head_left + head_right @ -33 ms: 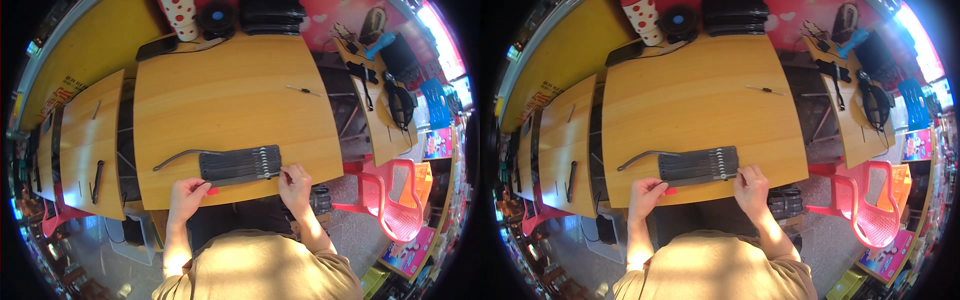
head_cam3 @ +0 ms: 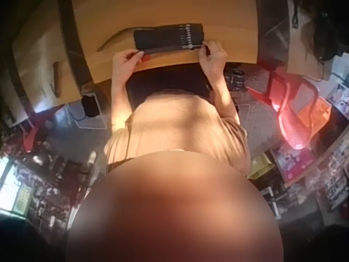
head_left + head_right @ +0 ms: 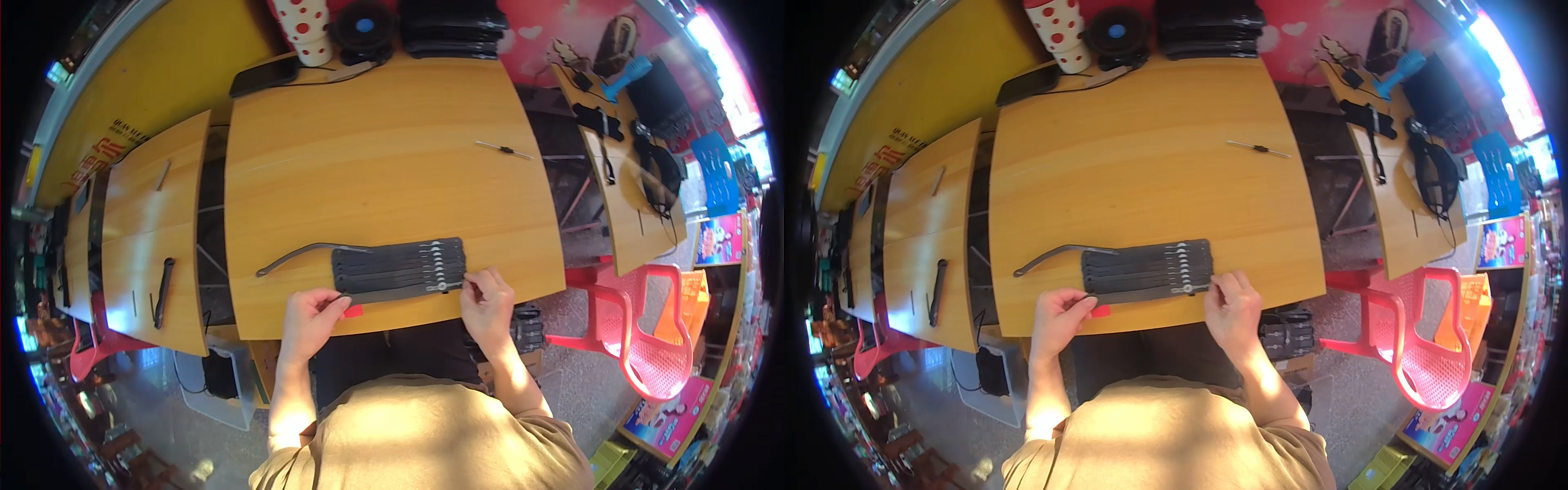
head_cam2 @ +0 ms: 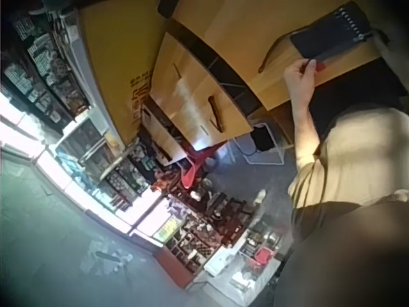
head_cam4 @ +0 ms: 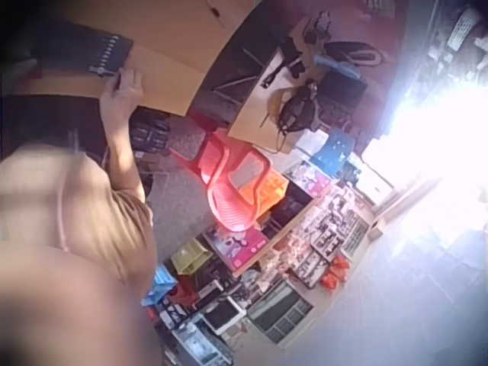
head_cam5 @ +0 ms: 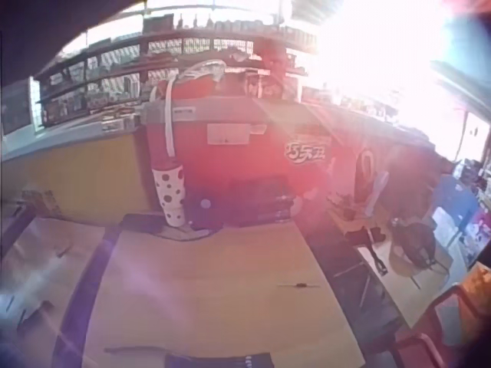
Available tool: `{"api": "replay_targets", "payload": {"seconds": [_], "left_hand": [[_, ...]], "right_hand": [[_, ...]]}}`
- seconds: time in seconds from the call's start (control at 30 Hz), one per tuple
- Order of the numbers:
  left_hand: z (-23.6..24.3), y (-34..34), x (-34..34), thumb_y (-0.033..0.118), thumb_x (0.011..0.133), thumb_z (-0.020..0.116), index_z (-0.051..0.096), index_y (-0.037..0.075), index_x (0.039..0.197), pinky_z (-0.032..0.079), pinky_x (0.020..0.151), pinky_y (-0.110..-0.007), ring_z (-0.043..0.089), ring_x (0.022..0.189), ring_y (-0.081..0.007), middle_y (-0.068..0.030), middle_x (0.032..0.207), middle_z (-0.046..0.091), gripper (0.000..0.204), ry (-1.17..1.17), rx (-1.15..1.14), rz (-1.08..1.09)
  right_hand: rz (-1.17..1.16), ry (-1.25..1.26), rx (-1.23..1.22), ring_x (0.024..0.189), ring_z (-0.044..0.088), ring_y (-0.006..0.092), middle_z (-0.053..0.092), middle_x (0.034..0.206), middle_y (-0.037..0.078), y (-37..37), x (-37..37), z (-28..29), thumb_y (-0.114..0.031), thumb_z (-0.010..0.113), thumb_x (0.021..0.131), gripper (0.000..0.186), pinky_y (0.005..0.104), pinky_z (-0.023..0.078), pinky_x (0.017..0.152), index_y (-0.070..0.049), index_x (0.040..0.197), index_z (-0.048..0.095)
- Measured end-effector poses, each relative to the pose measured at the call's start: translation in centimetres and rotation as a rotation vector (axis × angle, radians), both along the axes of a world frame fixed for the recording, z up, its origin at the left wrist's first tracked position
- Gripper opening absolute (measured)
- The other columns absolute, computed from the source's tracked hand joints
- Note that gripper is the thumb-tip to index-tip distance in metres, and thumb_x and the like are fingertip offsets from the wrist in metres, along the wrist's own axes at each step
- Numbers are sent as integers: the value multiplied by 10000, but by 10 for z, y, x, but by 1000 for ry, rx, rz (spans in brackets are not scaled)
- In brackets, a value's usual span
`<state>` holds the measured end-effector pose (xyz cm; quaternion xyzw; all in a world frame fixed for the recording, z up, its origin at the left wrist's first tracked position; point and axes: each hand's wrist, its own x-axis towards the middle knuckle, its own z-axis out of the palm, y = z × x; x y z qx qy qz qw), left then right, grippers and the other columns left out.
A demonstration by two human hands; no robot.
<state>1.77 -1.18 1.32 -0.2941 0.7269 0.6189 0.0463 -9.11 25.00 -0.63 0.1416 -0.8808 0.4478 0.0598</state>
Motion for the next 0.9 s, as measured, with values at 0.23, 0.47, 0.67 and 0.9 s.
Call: {"api": "replay_targets", "payload": {"seconds": [0.23, 0.47, 0.67, 0.9], "left_hand": [[-6, 5, -1, 124, 868, 736, 722, -41, 852, 439, 531, -239, 587, 591, -62, -61, 655, 687, 167, 44, -92, -7], [1, 11, -3, 123, 846, 732, 713, -33, 789, 435, 495, -265, 585, 508, -108, -108, 613, 680, 167, 80, -264, -10], [2, 14, -5, 141, 822, 747, 692, -22, 752, 449, 500, -312, 606, 494, -199, -139, 597, 654, 186, 75, -396, -10], [2, 14, -5, 176, 802, 774, 681, -13, 735, 470, 515, -342, 629, 516, -252, -145, 602, 652, 222, 71, -464, -2]], "right_hand": [[34, -10, -5, 600, 601, 269, 585, 755, 159, 4, 0, -2, 111, 642, 766, 135, 338, 474, 553, 34, 876, 657], [30, -32, -15, 591, 586, 203, 580, 751, 133, 0, 0, 2, 132, 630, 777, 128, 299, 460, 552, 55, 877, 652], [27, -19, -12, 584, 570, 172, 575, 738, 119, -1, 0, 2, 137, 622, 786, 119, 277, 451, 552, 59, 871, 650], [30, -31, -13, 588, 575, 168, 577, 741, 121, 0, 0, 2, 135, 618, 792, 119, 275, 452, 548, 59, 877, 652]]}}
